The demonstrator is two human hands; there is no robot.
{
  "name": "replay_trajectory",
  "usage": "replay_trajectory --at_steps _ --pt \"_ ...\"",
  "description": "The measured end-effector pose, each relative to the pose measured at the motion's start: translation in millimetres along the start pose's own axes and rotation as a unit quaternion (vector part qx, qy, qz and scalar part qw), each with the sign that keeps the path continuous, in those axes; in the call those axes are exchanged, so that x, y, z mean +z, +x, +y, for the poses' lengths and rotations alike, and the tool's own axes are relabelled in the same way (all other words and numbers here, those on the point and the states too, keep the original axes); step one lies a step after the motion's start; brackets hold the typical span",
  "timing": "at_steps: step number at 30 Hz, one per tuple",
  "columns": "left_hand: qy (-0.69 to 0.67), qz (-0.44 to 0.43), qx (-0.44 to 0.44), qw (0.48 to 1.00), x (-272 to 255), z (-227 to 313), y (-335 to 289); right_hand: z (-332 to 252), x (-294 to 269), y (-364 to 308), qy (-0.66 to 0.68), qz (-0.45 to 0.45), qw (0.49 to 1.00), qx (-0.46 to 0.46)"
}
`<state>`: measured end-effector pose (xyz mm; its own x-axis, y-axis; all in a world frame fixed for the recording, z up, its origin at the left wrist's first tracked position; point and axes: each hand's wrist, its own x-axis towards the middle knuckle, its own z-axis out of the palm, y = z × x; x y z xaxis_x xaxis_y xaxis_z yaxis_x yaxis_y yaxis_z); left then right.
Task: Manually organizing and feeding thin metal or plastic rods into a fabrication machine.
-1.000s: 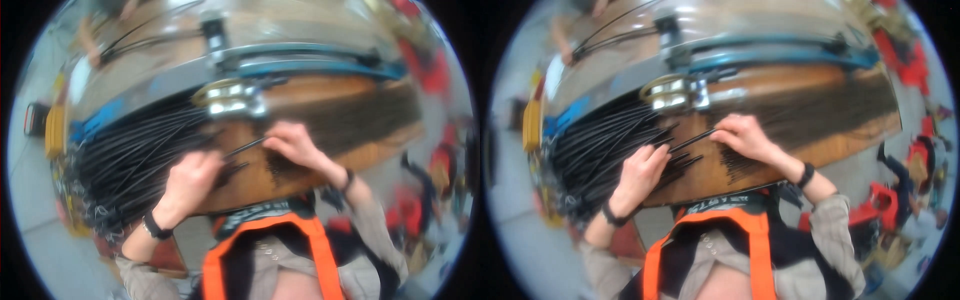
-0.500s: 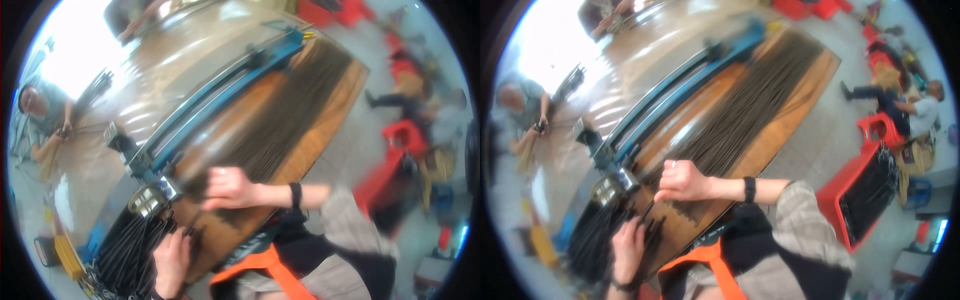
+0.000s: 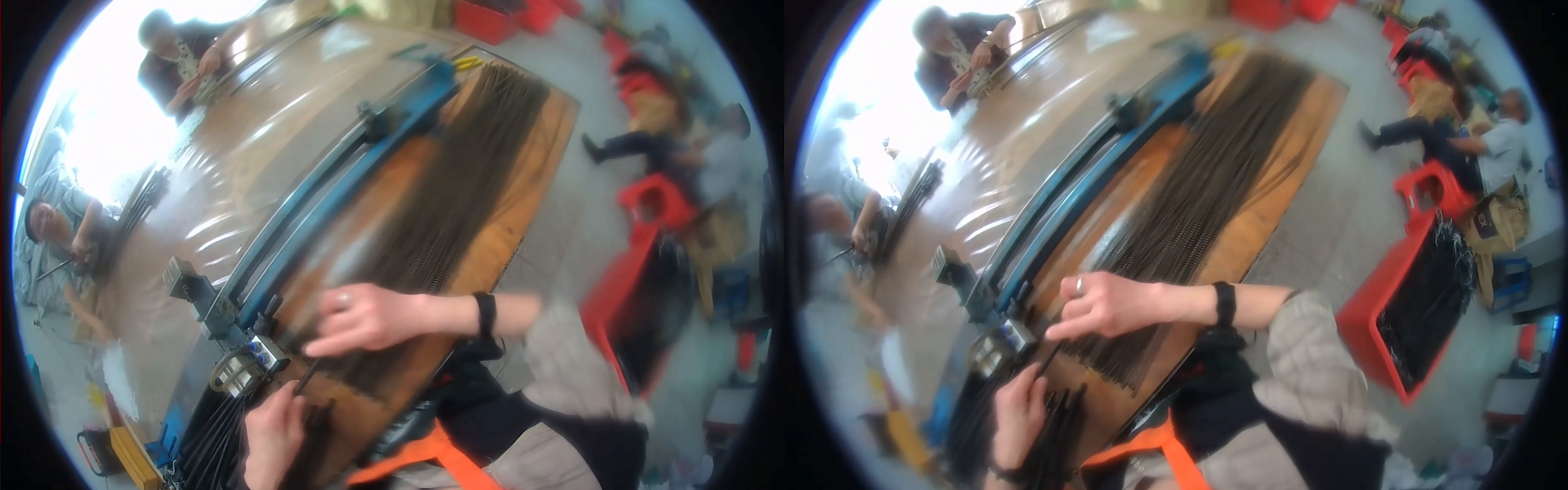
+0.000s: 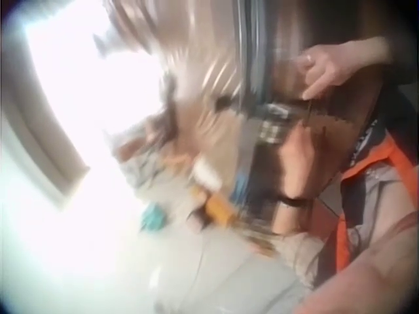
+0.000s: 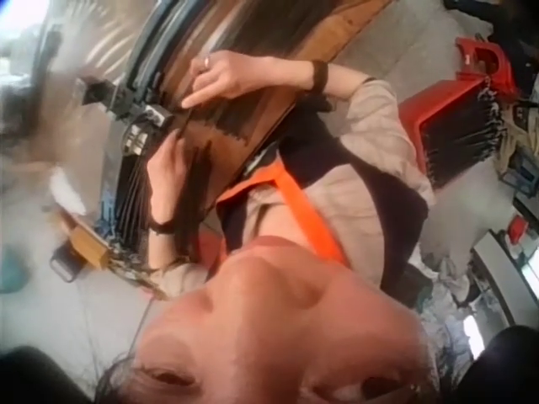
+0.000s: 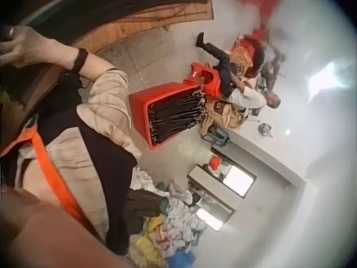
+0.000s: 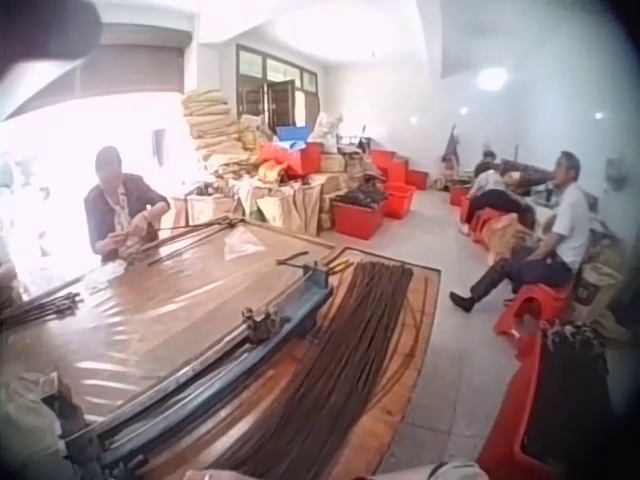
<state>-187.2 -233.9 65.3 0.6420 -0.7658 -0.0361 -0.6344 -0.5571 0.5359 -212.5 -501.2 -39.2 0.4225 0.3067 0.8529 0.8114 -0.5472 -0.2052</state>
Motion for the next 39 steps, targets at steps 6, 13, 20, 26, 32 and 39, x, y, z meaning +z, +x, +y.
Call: replay_trajectory --at_steps 6,13,20,26,32,39 --pt "0.23 0.033 0.082 0.969 -41 21 38 31 -31 -18 0.071 0.0 0.982 0.175" --pt "0.312 0.049 0.161 0.935 -39 18 94 73 -63 -24 0.003 -0.069 0.949 0.309" --pt "0.285 0.049 0.188 0.939 -25 19 117 102 -85 -54 -0.134 0.028 0.962 0.236" --pt "0.329 0.034 0.146 0.932 -43 4 104 86 -57 -37 -0.187 0.038 0.944 0.269" --pt "0.332 0.093 0.16 0.925 -56 -2 83 48 -55 12 -0.053 0.108 0.985 0.127" --pt "0.322 0.114 0.141 0.929 -60 -8 58 57 -31 9 -0.071 0.128 0.984 0.101"
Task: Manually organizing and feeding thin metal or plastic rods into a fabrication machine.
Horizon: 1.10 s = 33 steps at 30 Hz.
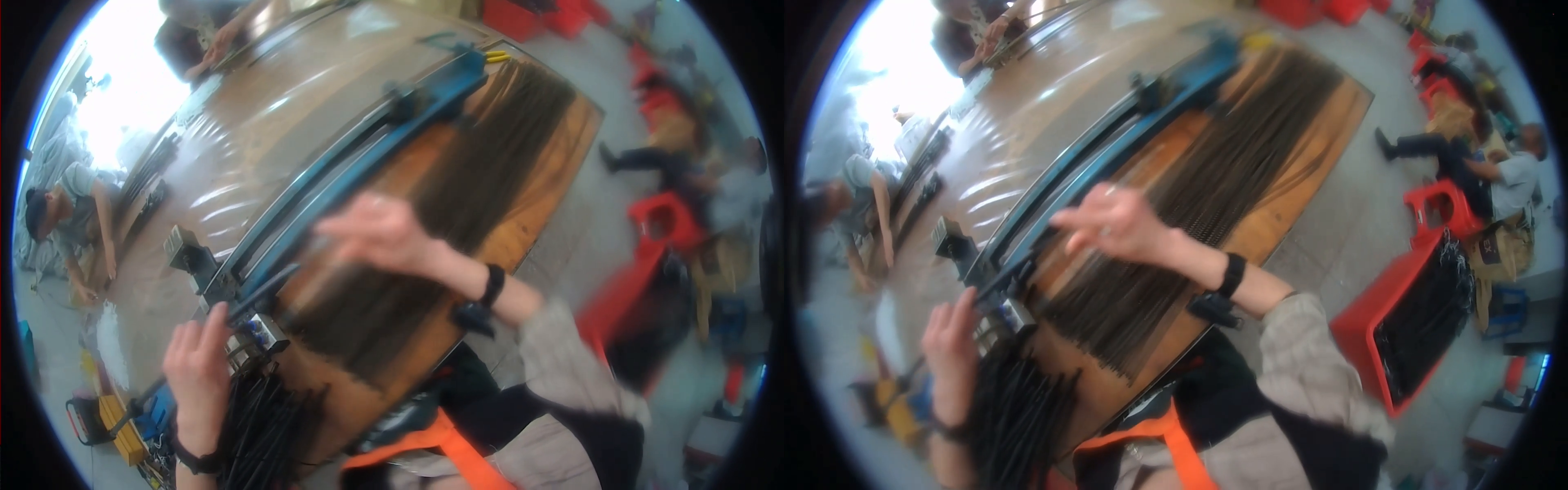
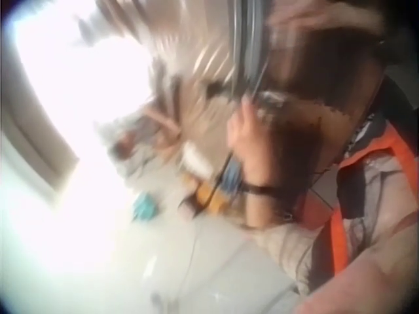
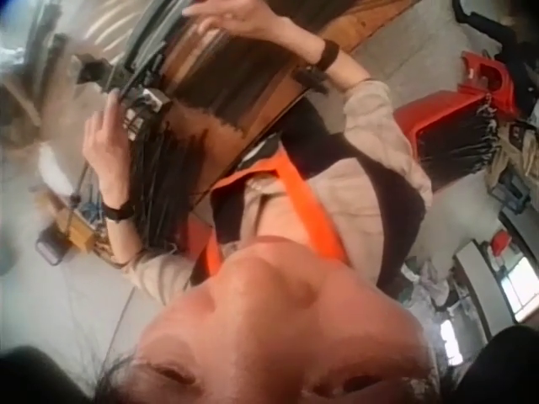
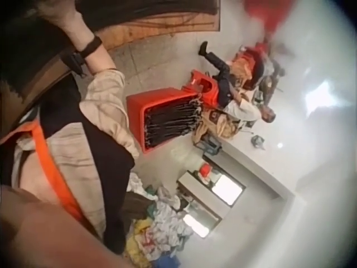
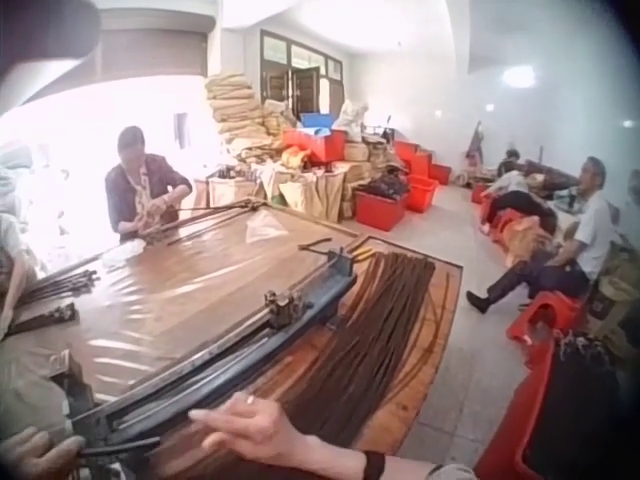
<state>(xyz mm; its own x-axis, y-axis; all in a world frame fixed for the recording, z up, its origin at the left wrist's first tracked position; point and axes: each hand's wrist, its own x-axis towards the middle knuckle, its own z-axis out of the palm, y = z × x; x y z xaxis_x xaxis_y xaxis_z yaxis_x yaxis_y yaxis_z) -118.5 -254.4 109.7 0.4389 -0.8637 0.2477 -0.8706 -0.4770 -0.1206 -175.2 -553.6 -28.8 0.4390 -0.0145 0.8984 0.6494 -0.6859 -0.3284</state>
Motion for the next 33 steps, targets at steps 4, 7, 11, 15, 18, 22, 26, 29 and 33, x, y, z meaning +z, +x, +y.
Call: replay_trajectory --at_steps 4,7,11,15,18,22,26,29,33 --pt "-0.007 0.024 -0.03 0.999 4 -5 -13 -32 28 7 -0.025 -0.063 0.998 -0.002" --pt "-0.052 0.014 -0.03 0.998 7 -16 -28 -16 20 9 -0.079 0.003 0.997 -0.006" --pt "0.034 0.119 -0.204 0.971 -35 -90 -89 30 5 -14 -0.177 -0.075 0.979 0.071" --pt "0.051 0.142 -0.254 0.955 -64 -91 -96 18 54 6 -0.025 -0.148 0.969 0.194" --pt "0.007 0.141 -0.287 0.947 -70 -81 -99 -23 107 75 0.145 -0.215 0.924 0.281" --pt "-0.018 0.16 -0.295 0.942 -73 -85 -137 -30 177 106 0.2 -0.238 0.947 0.082" --pt "-0.005 0.147 -0.328 0.933 -72 -90 -182 -28 207 107 0.127 -0.223 0.966 -0.021" --pt "-0.008 0.136 -0.351 0.926 -64 -90 -194 -32 215 112 0.107 -0.315 0.943 -0.015" --pt "-0.031 0.135 -0.354 0.925 -48 -93 -185 -48 225 122 -0.023 -0.389 0.917 -0.086"
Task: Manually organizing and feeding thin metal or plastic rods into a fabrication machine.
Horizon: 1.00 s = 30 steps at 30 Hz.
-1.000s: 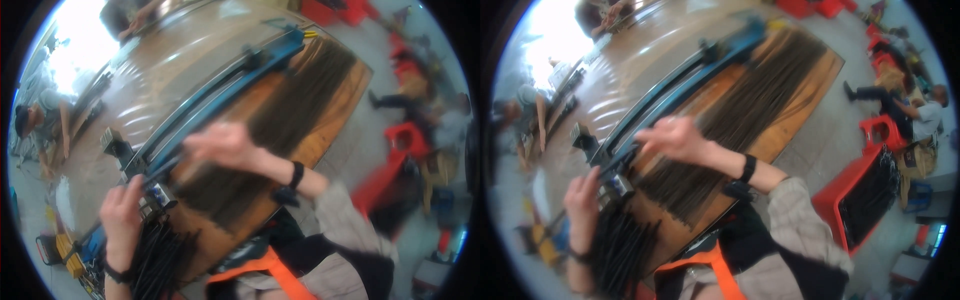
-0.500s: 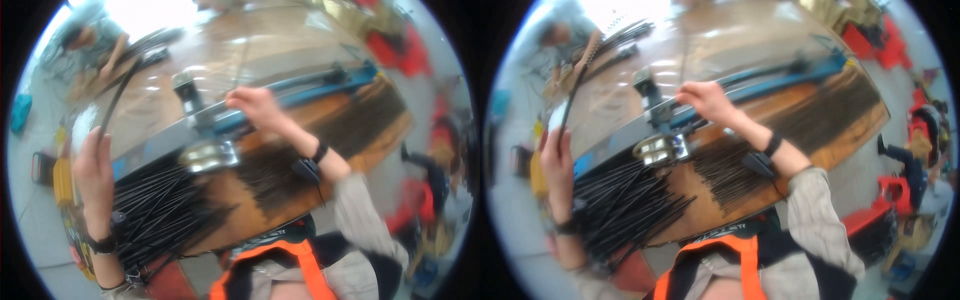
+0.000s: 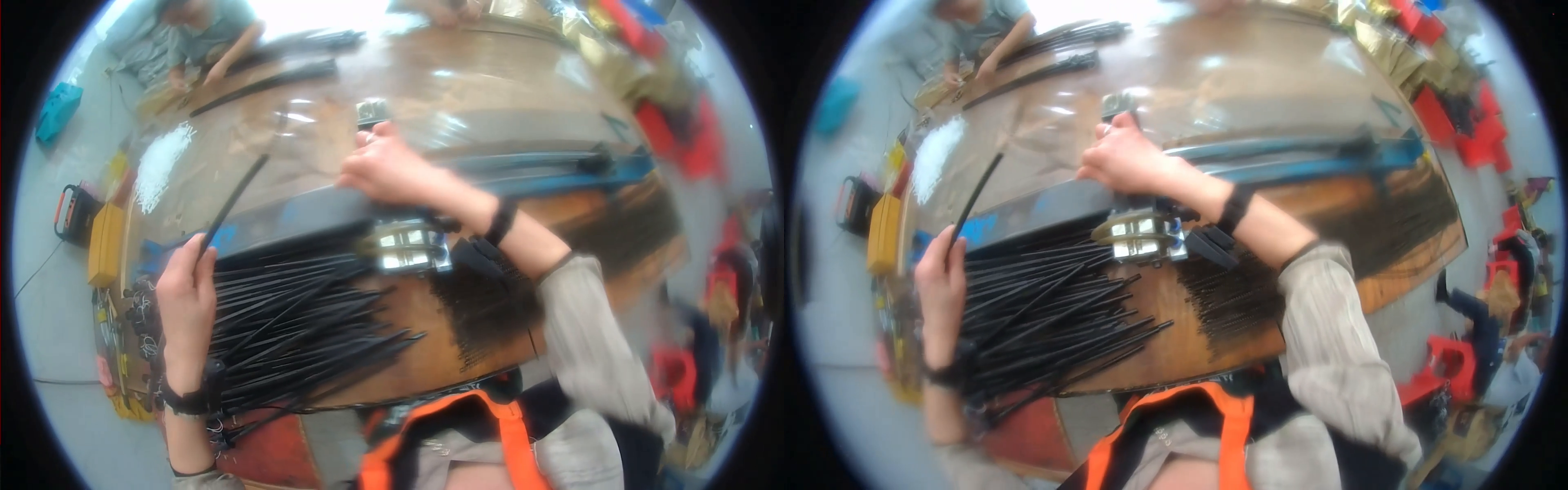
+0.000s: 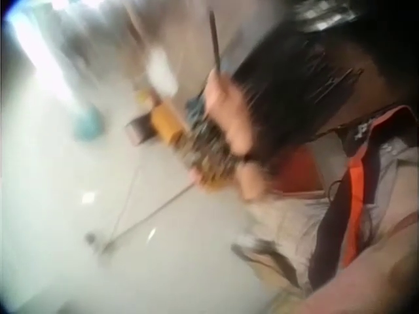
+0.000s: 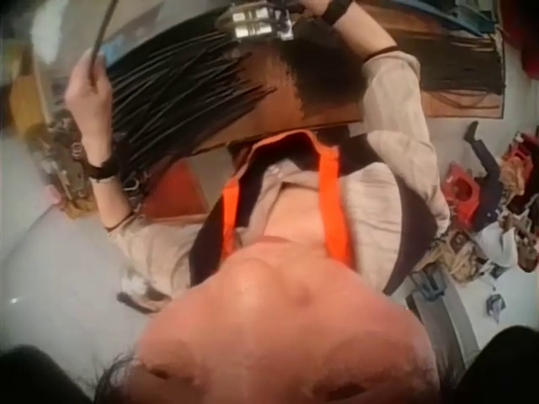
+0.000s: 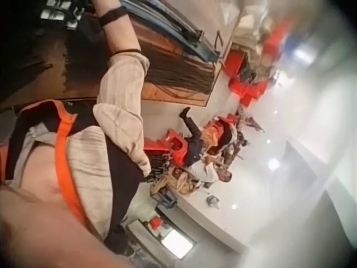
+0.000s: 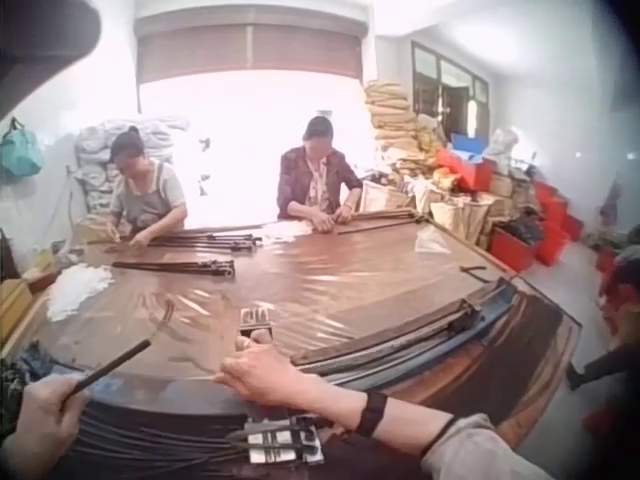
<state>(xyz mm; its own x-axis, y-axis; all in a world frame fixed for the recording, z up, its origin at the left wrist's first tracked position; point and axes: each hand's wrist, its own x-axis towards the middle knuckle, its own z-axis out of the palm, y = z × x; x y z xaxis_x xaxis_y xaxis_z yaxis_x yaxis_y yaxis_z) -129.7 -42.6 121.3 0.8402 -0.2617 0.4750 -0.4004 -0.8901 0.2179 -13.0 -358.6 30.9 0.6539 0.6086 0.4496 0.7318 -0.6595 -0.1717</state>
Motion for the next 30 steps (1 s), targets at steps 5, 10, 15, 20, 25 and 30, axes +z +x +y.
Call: replay_trajectory --at_steps 5,10,15,20,25,30 --pt "0.012 -0.026 0.007 1.0 15 -24 0 59 -12 -87 -0.115 0.146 0.982 0.024" --pt "0.03 -0.088 0.057 0.994 52 -25 18 115 -84 -204 -0.241 0.168 0.949 0.118" --pt "-0.067 -0.119 0.174 0.975 145 25 68 142 -109 -258 -0.268 0.163 0.933 0.178" --pt "-0.077 -0.184 0.131 0.971 158 30 78 108 -108 -238 -0.199 0.182 0.937 0.224" --pt "-0.07 -0.238 0.113 0.962 160 29 75 108 -102 -237 -0.18 0.188 0.935 0.241" --pt "-0.104 -0.176 0.134 0.97 170 28 73 135 -98 -273 -0.214 0.192 0.923 0.254"
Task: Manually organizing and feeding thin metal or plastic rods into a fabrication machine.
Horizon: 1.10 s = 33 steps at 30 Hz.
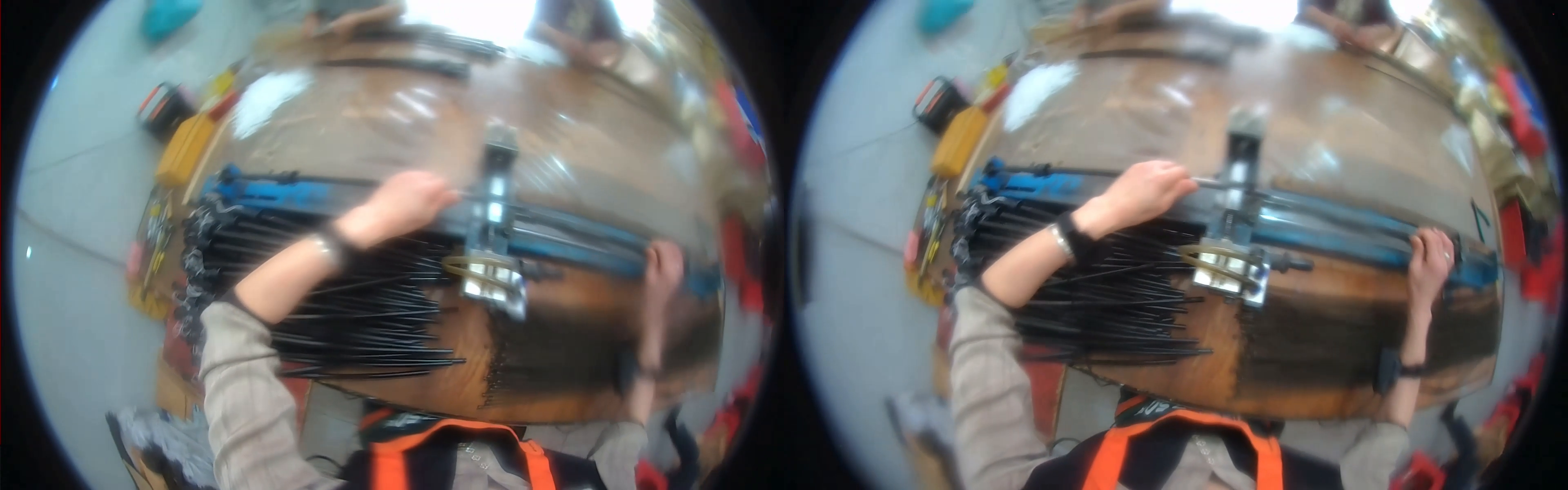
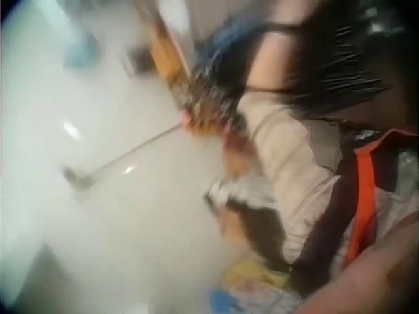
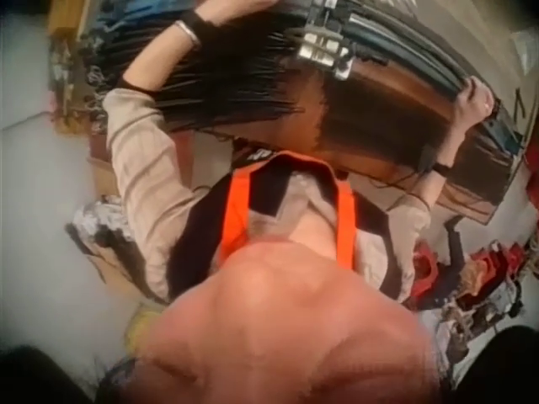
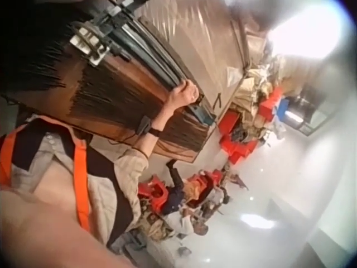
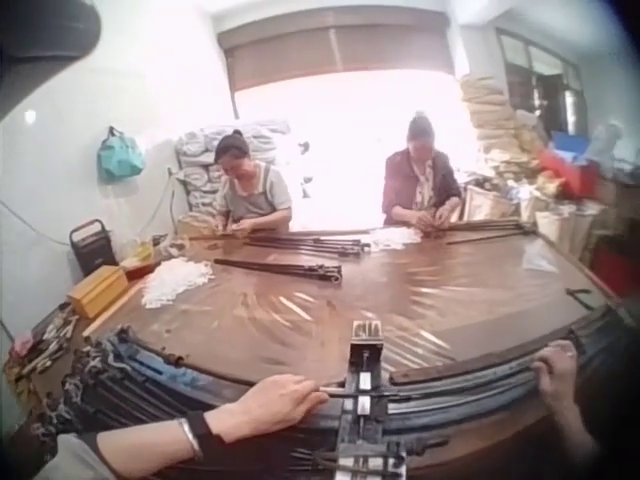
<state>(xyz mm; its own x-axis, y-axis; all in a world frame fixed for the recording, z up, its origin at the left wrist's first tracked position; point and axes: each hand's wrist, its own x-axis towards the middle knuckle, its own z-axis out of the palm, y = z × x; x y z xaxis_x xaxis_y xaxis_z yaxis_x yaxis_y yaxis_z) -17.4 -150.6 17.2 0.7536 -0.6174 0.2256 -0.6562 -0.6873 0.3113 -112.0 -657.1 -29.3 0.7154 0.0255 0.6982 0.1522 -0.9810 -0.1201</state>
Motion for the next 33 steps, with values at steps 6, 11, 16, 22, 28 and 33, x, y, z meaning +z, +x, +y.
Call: replay_trajectory --at_steps 6,11,16,22,28,33 --pt "0.047 0.03 -0.057 0.997 4 7 2 -114 -7 -9 0.08 -0.016 0.991 -0.106" --pt "0.056 0.025 -0.067 0.996 3 15 8 -157 -4 -40 0.17 -0.098 0.978 -0.077" --pt "0.069 0.026 -0.068 0.995 4 15 8 -172 -1 -37 0.22 -0.108 0.969 -0.029" --pt "0.06 0.029 -0.065 0.996 7 15 3 -185 13 -30 0.261 -0.15 0.954 -0.005" --pt "0.107 0.068 -0.006 0.992 9 9 8 -178 28 -15 0.437 -0.223 0.869 0.07" --pt "0.126 0.119 0.087 0.981 20 6 16 -159 46 -33 0.389 -0.295 0.872 0.027"
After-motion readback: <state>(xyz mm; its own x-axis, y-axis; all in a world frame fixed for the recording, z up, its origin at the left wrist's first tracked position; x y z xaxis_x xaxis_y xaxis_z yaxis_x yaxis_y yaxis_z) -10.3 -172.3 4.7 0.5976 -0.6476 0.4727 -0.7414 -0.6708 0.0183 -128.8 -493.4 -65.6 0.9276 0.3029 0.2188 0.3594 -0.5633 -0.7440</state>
